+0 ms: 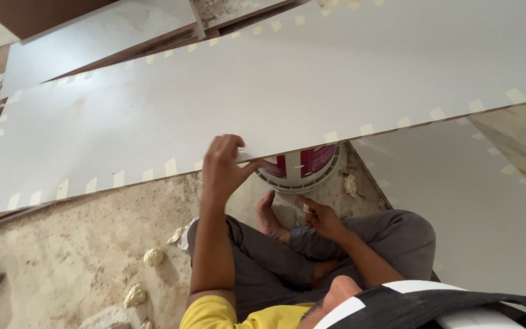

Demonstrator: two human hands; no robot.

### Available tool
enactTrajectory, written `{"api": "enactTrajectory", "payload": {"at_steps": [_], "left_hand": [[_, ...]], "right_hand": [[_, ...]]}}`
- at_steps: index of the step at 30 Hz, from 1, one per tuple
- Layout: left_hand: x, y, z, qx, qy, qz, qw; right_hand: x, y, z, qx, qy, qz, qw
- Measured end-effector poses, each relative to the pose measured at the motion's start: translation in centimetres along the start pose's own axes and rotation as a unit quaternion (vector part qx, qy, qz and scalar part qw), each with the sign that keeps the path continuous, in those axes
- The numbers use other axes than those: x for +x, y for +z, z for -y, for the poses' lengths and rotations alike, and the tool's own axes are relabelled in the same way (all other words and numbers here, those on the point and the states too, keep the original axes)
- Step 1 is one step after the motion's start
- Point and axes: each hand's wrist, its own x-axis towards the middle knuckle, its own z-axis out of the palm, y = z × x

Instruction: The person sits on the floor and applies small pieces of putty to the edges of a white board resting on a bucket. They repeatedly tear off small pieces of putty and press them along the board's edge to fill gaps.

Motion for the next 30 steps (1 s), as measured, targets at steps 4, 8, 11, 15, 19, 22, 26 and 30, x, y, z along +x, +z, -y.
{"api": "enactTrajectory", "payload": {"at_steps": [4, 8, 11, 15, 19, 22, 26, 30], "left_hand": [[0.7, -3.0, -0.1, -0.161, -0.044, 0.002, 0.986], [1.3, -2.3, 0.0, -0.109, -0.111, 0.044, 0.987], [0.6, -0.4, -0.3, 0.053, 0.019, -0.025, 0.998], [-0.1, -0.8, -0.6, 0.033, 0.052, -0.063, 0.996], [-0.2, -1.5, -0.4, -0.124, -0.057, -0.055, 0.989], [0.3, -4.1, -3.1, -0.135, 0.009, -0.099, 0.986], [-0.8, -2.7, -1.8, -0.142, 0.016, -0.064, 0.988], [-4.8, 0.5, -1.5, -0.114, -0.126, -0.007, 0.985]], "right_hand": [[-0.5, 0.0, 0.1, -0.022, 0.004, -0.003, 1.0], [-0.5, 0.4, -0.7, -0.05, -0.012, -0.01, 0.999], [-0.5, 0.2, 0.3, -0.058, 0.017, 0.011, 0.998], [-0.6, 0.3, 0.2, -0.046, -0.003, 0.012, 0.999], [-0.7, 0.8, -3.4, -0.018, -0.087, -0.009, 0.996], [-0.8, 0.6, -2.4, 0.008, -0.046, 0.008, 0.999], [-1.2, -0.4, 0.9, 0.03, -0.015, 0.036, 0.999], [-1.3, -0.6, 0.6, 0.015, -0.047, 0.037, 0.998]]}}
